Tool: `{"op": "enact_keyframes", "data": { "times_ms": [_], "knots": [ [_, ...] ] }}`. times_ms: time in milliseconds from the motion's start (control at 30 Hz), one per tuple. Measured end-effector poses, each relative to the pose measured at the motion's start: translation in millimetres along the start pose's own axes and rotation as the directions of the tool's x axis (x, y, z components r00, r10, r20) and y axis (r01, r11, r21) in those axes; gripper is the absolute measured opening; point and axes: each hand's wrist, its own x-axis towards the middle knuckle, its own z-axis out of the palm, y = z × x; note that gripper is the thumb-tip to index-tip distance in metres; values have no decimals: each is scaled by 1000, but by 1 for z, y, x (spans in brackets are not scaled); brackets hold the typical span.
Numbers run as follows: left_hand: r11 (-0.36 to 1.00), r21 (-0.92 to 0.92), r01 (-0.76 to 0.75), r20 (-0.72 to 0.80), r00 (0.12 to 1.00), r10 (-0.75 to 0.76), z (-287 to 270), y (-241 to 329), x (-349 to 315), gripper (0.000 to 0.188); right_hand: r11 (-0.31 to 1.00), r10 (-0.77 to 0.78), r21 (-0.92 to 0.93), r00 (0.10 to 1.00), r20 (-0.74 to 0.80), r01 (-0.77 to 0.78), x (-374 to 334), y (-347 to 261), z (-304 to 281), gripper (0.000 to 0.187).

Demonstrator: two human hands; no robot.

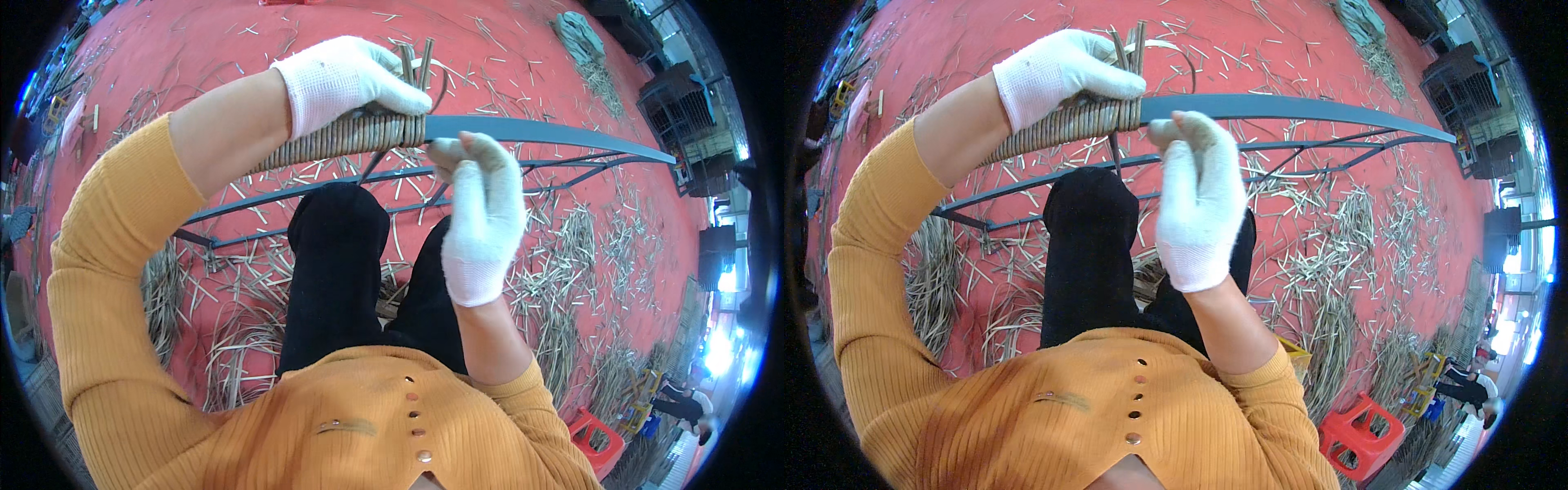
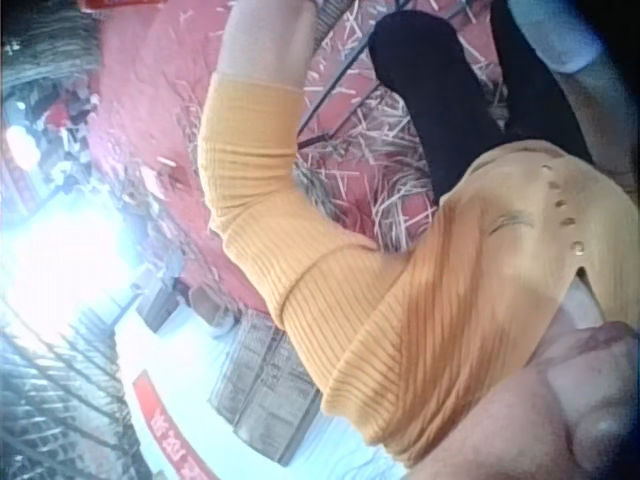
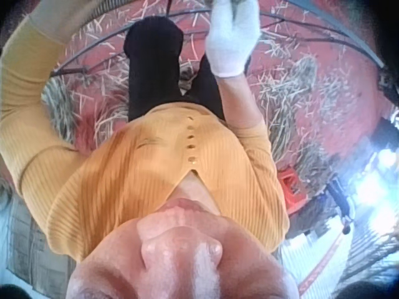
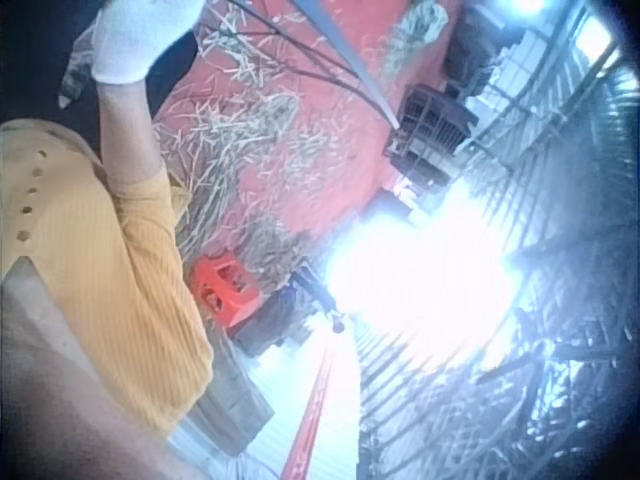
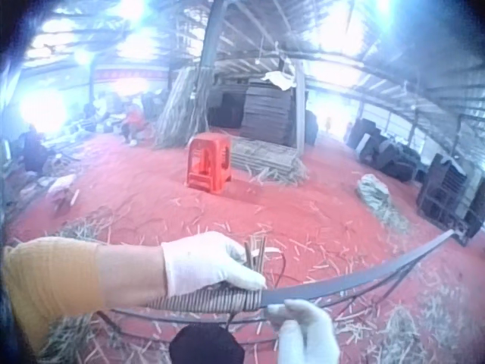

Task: The person sits on a low stool and weaves dried plant strips around a curved metal frame. They repeatedly pick up strips, wrap them around the frame, and secure them with a staple gun.

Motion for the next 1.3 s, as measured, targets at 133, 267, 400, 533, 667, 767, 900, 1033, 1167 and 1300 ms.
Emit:
{"op": "enact_keyframes", "data": {
  "times_ms": [133, 267, 400, 533, 667, 767, 900, 1033, 1167, 1300],
  "knots": [
    [999, 50, -6, -61, 998, 9, 0, -1, 2, 32, 999, -37, -26, 993, 113, 41, -6, 12, -2, 20],
    [996, 85, 8, -72, 997, -2, 5, 0, -1, 32, 856, -156, -471, 976, 154, 211, 55, -23, -10, 10],
    [999, 36, -7, -62, 998, 9, 11, 4, -9, 30, 463, 198, -756, 777, 597, 463, 122, -29, -8, 33],
    [994, 112, 17, -60, 998, -10, 12, 9, -12, 34, 909, 315, -386, 864, 393, -156, 150, 5, -2, 28],
    [995, 91, 39, -54, 998, -34, 14, 11, -14, 34, 954, 149, 209, 944, 293, -215, 173, 5, -23, 22],
    [997, 58, 40, -67, 997, -36, 15, 8, -14, 33, 726, 215, 586, 928, 304, -360, 191, -19, -48, 12],
    [999, -17, 51, -61, 997, -52, 15, 2, -12, 29, 810, 206, 362, 802, 560, -461, 181, -34, -64, 31],
    [991, -119, 54, -30, 998, -58, 15, -1, -11, 30, 973, 224, -127, 666, 711, -192, 156, -28, -56, 39],
    [999, -12, -32, -57, 998, 31, 19, -3, -15, 30, 894, 191, -413, 685, 703, 174, 154, -28, -38, 28],
    [977, -113, -179, 8, 984, 181, 22, -3, -19, 25, 706, -130, -353, 602, 787, 614, 164, -35, -23, 24]
  ]
}}
